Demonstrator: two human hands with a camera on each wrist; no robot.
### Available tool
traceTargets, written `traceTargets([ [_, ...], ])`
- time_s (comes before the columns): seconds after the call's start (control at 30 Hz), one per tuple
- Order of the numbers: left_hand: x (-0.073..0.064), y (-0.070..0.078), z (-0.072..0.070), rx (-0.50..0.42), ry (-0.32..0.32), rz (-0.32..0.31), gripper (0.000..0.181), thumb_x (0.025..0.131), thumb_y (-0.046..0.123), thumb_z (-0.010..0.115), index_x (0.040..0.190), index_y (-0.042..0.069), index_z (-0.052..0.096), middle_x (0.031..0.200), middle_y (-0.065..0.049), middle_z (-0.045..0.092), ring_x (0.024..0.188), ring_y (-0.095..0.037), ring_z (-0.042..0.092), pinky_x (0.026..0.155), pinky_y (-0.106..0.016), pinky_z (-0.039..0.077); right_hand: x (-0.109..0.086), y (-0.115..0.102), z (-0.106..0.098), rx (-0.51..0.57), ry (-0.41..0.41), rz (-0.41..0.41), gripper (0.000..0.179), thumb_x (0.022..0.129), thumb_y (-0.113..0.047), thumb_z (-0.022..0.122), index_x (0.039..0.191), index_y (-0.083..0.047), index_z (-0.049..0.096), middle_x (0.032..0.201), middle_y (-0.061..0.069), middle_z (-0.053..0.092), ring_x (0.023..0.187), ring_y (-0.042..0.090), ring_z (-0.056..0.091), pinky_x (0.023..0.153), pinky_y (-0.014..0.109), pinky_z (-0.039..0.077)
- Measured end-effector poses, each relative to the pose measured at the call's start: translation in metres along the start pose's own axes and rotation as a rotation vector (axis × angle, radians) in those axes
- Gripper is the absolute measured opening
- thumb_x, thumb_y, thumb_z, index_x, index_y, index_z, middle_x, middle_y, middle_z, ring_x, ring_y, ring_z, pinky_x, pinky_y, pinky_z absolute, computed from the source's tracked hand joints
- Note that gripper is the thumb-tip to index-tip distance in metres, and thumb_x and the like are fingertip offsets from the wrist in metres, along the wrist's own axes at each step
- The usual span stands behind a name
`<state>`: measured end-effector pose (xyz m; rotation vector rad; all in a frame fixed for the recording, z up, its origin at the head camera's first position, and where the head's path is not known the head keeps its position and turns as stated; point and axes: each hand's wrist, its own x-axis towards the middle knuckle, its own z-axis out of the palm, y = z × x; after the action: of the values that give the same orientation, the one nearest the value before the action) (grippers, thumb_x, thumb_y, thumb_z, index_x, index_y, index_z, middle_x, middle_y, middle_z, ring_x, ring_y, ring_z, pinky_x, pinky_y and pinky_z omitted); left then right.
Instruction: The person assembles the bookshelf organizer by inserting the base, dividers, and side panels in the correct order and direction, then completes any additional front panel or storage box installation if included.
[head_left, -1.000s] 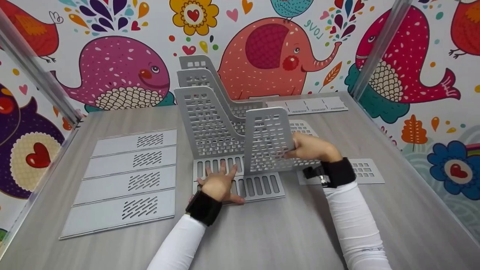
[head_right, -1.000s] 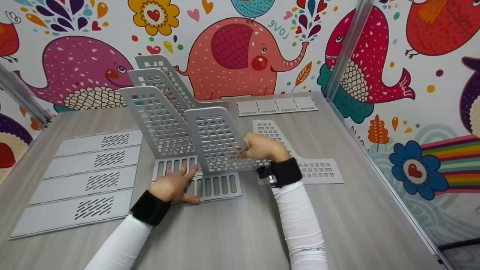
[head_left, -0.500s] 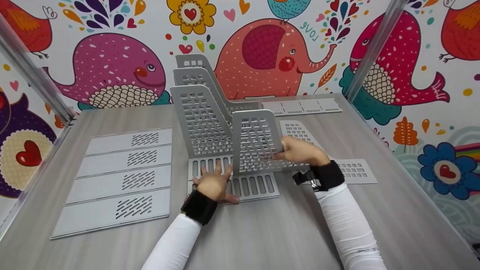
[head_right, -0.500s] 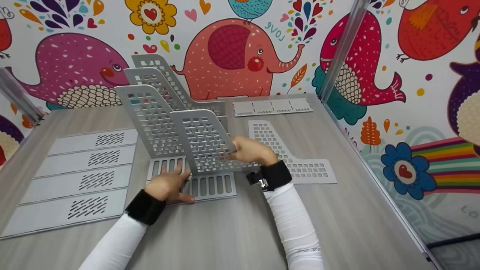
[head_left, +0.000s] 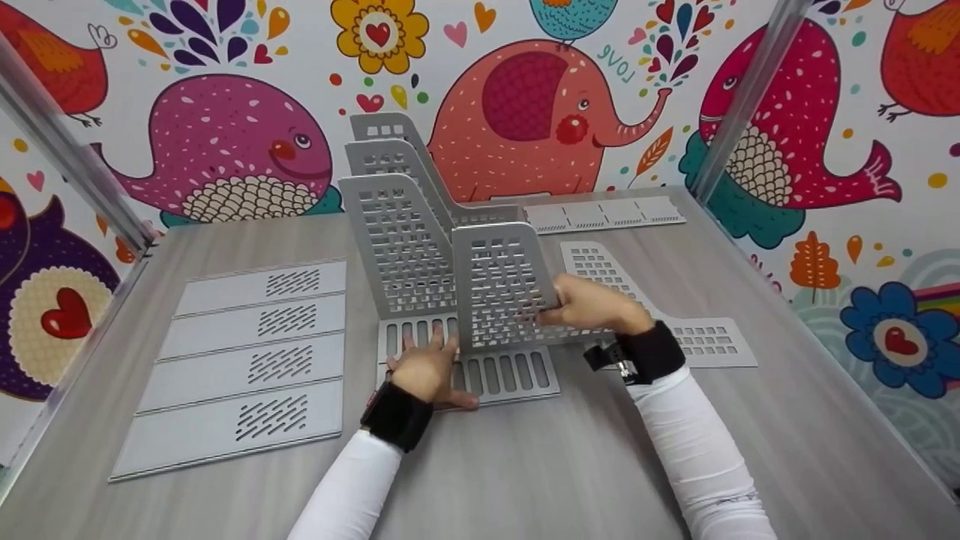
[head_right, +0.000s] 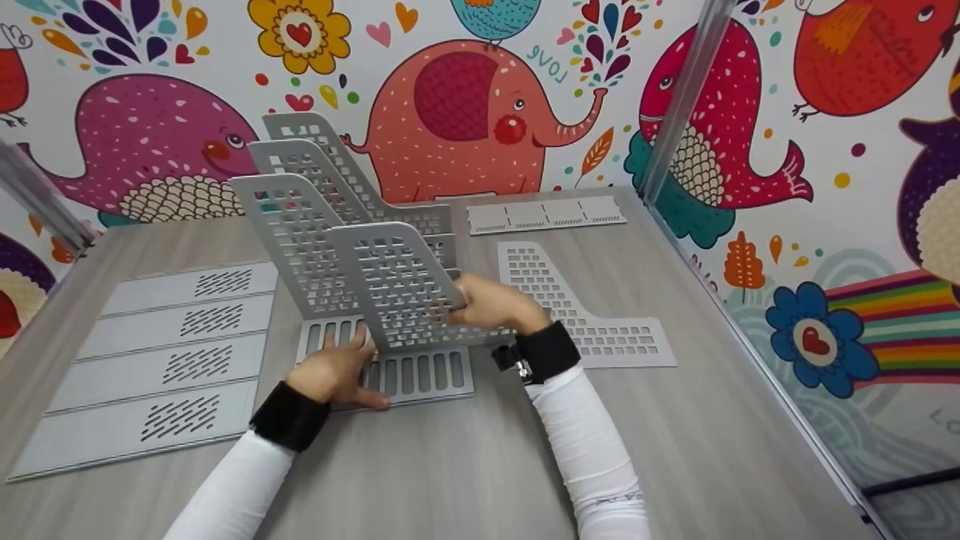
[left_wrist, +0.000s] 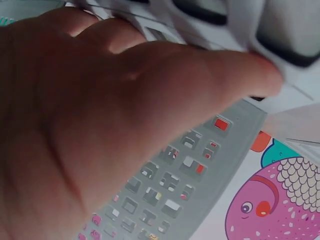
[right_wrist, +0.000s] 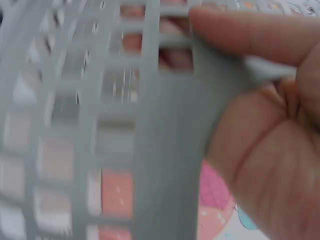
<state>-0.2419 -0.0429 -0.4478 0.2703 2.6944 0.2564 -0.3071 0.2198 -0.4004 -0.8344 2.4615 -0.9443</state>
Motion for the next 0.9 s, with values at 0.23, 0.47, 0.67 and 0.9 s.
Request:
traceTargets([
  [0.23,0.003,-0.013,-0.008,0.004,-0.035,0.135,0.119,0.065,0.037,0.094,0.159,0.007,0.026,0.166,-0.015,0.024,0.147,-0.051,0.028,0.121,-0.058,0.029,-0.027,0.028,-0.03,-0.269,-0.096,0.033,0.006,0.082,0.003,0.068,0.077,0.003,0.064,0.064,-0.007,0.051,0.058,0.004,0.043,0.057,0.019,0.038],
  [0.47,0.004,-0.019,-0.018,0.086,-0.038,0.175,0.12,0.062,0.035,0.095,0.158,0.006,0.029,0.165,-0.014,0.027,0.144,-0.046,0.038,0.12,-0.052,0.035,-0.035,0.038,-0.041,-0.17,-0.13,0.129,0.015,0.087,0.005,0.065,0.095,0.002,0.077,0.069,0.003,0.063,0.057,0.003,0.047,0.054,0.016,0.039],
  [0.67,0.001,-0.022,-0.02,0.151,-0.022,0.141,0.115,0.063,0.04,0.093,0.156,0.006,0.033,0.165,-0.01,0.028,0.144,-0.048,0.038,0.119,-0.053,0.035,-0.02,0.027,-0.029,-0.179,-0.123,0.073,0.021,0.088,0.005,0.064,0.102,-0.001,0.078,0.082,0.019,0.074,0.059,0.004,0.056,0.055,0.017,0.044],
  [0.9,-0.01,-0.014,-0.02,0.152,-0.03,0.072,0.103,0.072,0.04,0.089,0.15,-0.005,0.039,0.165,-0.021,0.023,0.148,-0.045,0.031,0.123,-0.052,0.029,-0.019,0.026,-0.024,-0.151,-0.108,0.135,0.021,0.087,0.007,0.063,0.101,0.001,0.078,0.08,0.018,0.072,0.057,0.005,0.051,0.054,0.017,0.042],
])
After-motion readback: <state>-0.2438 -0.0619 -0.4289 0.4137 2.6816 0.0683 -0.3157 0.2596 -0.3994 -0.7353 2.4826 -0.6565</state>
